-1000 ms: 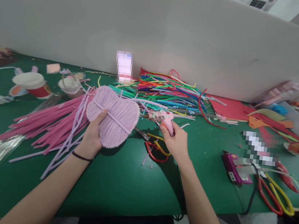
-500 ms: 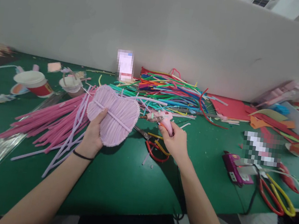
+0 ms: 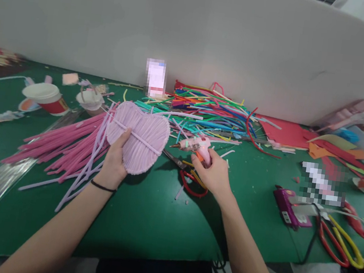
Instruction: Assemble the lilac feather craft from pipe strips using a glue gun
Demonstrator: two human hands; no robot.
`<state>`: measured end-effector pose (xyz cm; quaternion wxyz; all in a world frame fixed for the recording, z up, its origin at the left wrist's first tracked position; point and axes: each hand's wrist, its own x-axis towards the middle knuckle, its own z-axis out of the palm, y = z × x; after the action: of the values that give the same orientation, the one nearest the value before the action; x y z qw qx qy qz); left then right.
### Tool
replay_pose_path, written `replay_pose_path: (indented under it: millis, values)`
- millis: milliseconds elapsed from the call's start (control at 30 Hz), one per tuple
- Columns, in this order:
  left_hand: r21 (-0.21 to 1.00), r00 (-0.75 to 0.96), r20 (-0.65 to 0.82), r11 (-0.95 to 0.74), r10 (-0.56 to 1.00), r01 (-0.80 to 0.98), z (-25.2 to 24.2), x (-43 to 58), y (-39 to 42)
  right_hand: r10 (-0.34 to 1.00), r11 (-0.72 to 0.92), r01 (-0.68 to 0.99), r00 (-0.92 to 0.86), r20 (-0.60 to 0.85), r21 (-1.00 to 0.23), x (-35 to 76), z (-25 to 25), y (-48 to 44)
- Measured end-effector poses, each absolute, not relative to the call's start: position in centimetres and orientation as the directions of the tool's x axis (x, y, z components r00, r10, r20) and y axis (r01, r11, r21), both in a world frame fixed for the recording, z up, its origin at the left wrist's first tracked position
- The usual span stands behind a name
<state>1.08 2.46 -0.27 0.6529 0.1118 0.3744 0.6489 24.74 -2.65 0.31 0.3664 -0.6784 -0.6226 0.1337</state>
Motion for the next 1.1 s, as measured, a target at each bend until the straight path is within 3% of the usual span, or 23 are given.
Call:
replay_pose_path:
  millis: [1100]
  values:
    - [0.607,-0.102,-0.332,0.129,0.938,-0.784,-0.23,1.17,2.37,0.929,0.123,0.748,0.144,0.341,-0.652,24.61,-0.19,-2.73]
